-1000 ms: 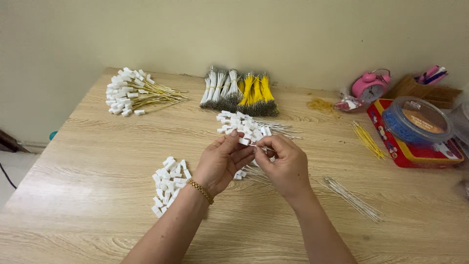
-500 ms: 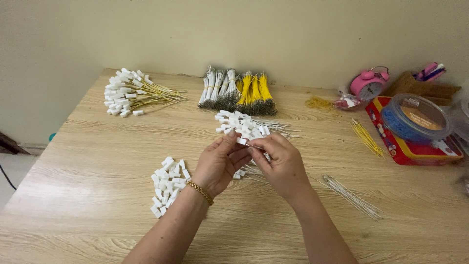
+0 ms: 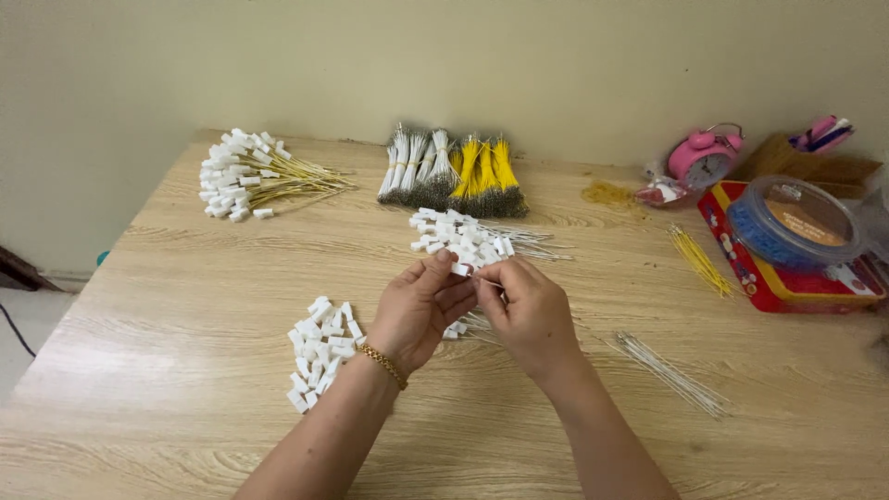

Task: The recorder is seen assembling white plastic connectors onto metal wires at a table.

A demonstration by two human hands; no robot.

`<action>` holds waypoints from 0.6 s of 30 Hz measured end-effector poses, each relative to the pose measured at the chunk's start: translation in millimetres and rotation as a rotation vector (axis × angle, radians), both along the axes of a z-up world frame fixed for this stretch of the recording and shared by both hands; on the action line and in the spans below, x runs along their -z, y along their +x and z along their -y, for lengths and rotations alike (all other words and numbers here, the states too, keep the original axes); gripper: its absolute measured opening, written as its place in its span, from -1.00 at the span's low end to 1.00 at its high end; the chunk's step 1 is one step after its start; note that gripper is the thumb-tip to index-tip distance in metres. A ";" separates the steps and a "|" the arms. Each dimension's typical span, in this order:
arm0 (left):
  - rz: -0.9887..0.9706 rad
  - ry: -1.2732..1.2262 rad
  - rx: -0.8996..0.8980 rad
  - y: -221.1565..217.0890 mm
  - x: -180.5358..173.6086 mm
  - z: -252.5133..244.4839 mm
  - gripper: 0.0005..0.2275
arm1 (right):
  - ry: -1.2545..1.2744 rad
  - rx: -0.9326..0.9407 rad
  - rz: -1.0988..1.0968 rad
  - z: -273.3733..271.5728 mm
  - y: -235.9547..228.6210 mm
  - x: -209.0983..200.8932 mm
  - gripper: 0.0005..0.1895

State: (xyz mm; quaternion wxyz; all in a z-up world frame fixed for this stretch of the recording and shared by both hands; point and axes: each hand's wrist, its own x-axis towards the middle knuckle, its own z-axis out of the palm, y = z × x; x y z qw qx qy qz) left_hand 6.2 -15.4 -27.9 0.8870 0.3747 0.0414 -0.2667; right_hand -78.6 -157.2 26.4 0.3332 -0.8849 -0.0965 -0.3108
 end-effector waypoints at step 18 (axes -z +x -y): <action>0.982 1.628 0.246 69.8 6.6 -98.2 -0.70 | -0.061 0.022 -0.237 29.2 32.5 74.6 -0.80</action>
